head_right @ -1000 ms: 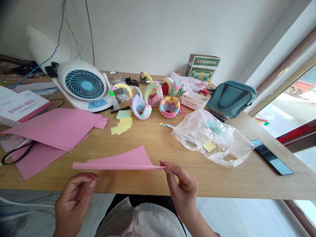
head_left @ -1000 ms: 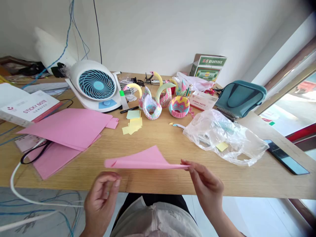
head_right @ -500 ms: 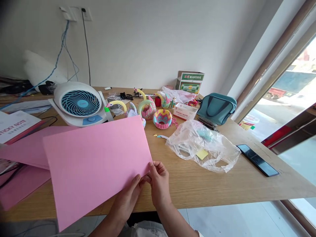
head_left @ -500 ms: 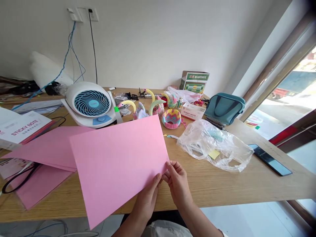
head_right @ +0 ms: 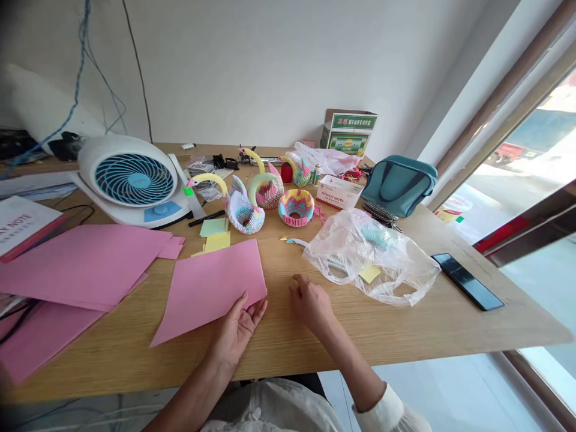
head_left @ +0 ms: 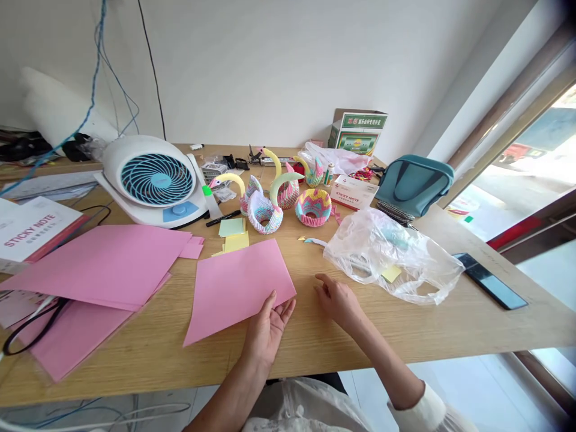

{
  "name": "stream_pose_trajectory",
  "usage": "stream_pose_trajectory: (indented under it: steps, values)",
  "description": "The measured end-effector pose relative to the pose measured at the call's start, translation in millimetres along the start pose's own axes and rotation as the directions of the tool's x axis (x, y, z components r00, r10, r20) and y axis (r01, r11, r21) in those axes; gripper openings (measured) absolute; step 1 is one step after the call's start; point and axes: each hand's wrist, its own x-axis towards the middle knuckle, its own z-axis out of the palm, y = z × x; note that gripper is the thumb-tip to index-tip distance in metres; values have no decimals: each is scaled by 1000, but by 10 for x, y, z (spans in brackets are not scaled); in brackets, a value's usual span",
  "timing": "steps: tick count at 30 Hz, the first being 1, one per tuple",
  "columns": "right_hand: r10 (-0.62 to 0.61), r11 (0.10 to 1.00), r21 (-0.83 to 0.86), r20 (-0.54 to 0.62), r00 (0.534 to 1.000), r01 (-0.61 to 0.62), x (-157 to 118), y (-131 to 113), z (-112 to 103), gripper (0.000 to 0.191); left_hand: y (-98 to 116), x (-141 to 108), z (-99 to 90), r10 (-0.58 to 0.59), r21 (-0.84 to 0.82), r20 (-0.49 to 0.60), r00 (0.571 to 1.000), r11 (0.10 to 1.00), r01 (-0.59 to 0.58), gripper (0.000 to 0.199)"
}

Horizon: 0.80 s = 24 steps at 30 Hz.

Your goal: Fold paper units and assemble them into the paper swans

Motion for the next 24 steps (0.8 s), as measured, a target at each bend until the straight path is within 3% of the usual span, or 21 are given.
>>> stream_pose_trajectory:
  steps: [3, 6, 11, 14, 16, 20, 24]
  values:
    - [57, 962, -267, -1, 998, -55, 86, 41, -59, 41, 6, -17, 34, -43, -39, -22, 999, 998, 42, 14]
    - [88, 921, -376, -50, 995, -101, 116, 83, -102, 49, 8, -24, 64, -72, -50, -35, 997, 996, 70, 17]
    - [105, 918, -357, -198, 975, -172, 190, 263, -337, 58, 26, -23, 92, -140, -19, -68, 988, 990, 139, 22]
    - [28, 944, -295, -379, 925, -150, 285, 447, -525, 62, 53, -31, 96, -175, -29, -70, 982, 984, 173, 20]
    - [-6, 946, -296, -429, 903, -134, 349, 560, -610, 54, 68, -38, 101, -200, -37, -50, 979, 979, 198, 20]
    - [-46, 911, -402, -326, 944, -94, 426, 676, -667, 41, 72, -41, 120, -232, -67, -26, 972, 971, 230, 23]
    - [-137, 845, -533, -140, 981, 42, 429, 653, -718, 40, 64, -27, 137, -263, -109, -39, 964, 960, 257, 18]
